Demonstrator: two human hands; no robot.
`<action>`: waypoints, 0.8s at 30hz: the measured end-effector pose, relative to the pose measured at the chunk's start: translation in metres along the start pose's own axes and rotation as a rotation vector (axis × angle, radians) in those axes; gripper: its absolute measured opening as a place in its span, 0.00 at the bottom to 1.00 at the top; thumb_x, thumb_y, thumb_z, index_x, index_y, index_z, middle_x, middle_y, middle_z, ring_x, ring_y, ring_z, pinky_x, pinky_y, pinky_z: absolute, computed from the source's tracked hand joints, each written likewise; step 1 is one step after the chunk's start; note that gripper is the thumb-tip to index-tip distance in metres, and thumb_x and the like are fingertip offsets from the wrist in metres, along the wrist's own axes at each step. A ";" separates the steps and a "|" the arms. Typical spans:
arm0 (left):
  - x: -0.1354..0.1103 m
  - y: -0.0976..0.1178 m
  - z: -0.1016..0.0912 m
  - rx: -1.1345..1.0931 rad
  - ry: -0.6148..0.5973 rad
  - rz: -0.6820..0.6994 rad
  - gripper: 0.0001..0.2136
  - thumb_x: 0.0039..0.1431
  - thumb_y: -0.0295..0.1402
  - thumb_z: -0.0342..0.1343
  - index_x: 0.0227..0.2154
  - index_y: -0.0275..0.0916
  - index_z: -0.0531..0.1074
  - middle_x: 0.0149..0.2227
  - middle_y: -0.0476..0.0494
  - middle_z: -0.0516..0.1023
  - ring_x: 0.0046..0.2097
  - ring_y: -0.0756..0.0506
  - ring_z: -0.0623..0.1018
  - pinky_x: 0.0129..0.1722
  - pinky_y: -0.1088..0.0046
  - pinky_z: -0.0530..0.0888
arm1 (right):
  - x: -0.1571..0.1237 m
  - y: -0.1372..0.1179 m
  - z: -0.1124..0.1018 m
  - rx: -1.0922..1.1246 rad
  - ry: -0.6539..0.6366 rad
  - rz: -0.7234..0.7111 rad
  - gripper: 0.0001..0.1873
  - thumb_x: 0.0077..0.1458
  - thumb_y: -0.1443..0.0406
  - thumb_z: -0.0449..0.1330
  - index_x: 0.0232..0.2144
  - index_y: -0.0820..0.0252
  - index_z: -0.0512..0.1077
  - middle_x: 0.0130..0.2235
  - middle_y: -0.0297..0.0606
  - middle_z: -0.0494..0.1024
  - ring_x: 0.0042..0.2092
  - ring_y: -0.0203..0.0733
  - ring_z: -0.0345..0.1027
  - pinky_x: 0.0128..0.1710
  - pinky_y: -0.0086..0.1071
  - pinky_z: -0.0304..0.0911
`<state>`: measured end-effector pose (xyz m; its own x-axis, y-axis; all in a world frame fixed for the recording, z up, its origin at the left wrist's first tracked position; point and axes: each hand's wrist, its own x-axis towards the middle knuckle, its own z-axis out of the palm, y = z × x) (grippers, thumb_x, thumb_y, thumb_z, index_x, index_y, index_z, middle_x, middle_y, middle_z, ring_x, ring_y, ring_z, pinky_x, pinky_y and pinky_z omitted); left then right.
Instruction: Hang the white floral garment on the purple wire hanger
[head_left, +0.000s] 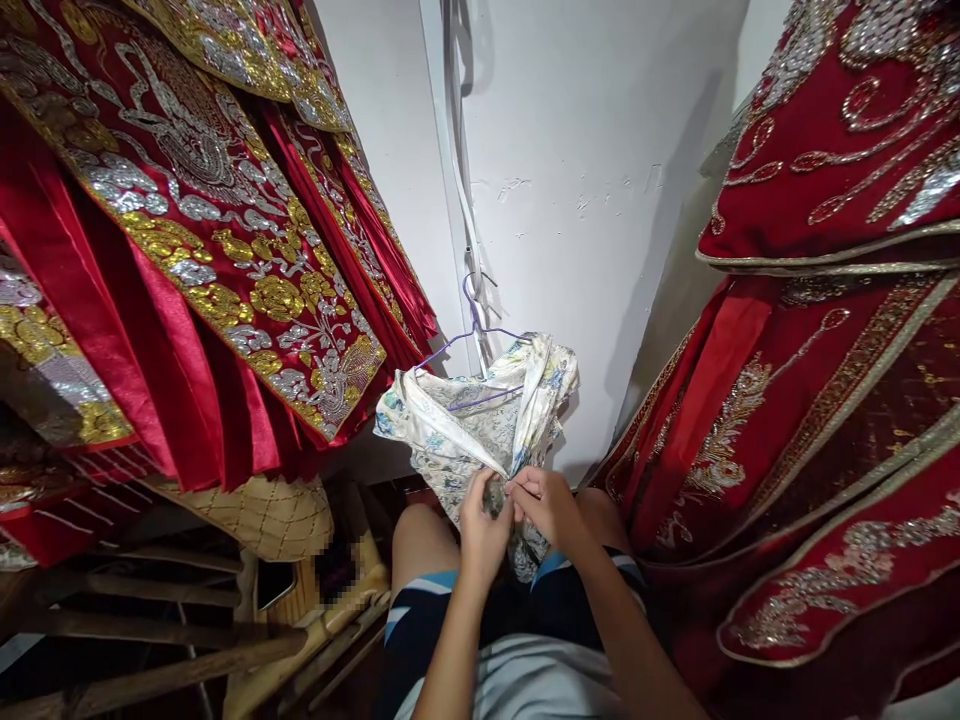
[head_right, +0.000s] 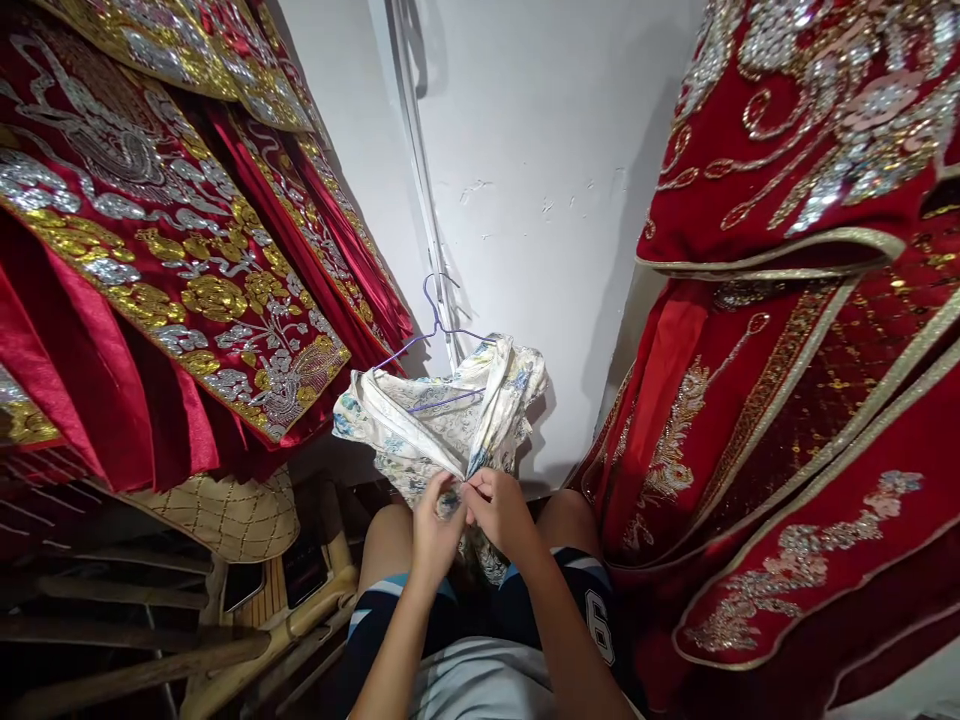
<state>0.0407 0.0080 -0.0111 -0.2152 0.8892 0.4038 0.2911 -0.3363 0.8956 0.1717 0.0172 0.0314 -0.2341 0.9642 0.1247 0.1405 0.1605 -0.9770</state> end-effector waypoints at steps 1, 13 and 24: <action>0.001 0.002 0.005 -0.024 -0.044 -0.020 0.08 0.59 0.34 0.54 0.40 0.39 0.71 0.39 0.43 0.74 0.44 0.42 0.75 0.45 0.68 0.70 | 0.000 -0.002 0.001 0.009 -0.004 -0.002 0.12 0.58 0.60 0.55 0.23 0.55 0.69 0.19 0.34 0.73 0.22 0.41 0.64 0.25 0.33 0.56; 0.014 -0.007 0.002 0.113 -0.102 0.116 0.10 0.63 0.36 0.51 0.27 0.39 0.70 0.28 0.46 0.71 0.34 0.45 0.72 0.36 0.72 0.67 | 0.074 -0.061 -0.013 0.374 0.146 0.001 0.10 0.43 0.59 0.62 0.20 0.59 0.71 0.15 0.28 0.67 0.16 0.30 0.52 0.16 0.26 0.47; 0.019 -0.022 -0.006 0.301 -0.327 0.183 0.10 0.62 0.32 0.48 0.27 0.41 0.71 0.29 0.45 0.73 0.34 0.44 0.73 0.36 0.72 0.66 | 0.091 -0.098 -0.026 0.526 0.270 -0.126 0.11 0.46 0.59 0.64 0.23 0.63 0.73 0.17 0.28 0.66 0.17 0.26 0.51 0.16 0.24 0.45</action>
<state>0.0248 0.0304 -0.0222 0.1549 0.8908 0.4271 0.5642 -0.4347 0.7019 0.1616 0.0947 0.1433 0.0446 0.9751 0.2172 -0.3828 0.2175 -0.8979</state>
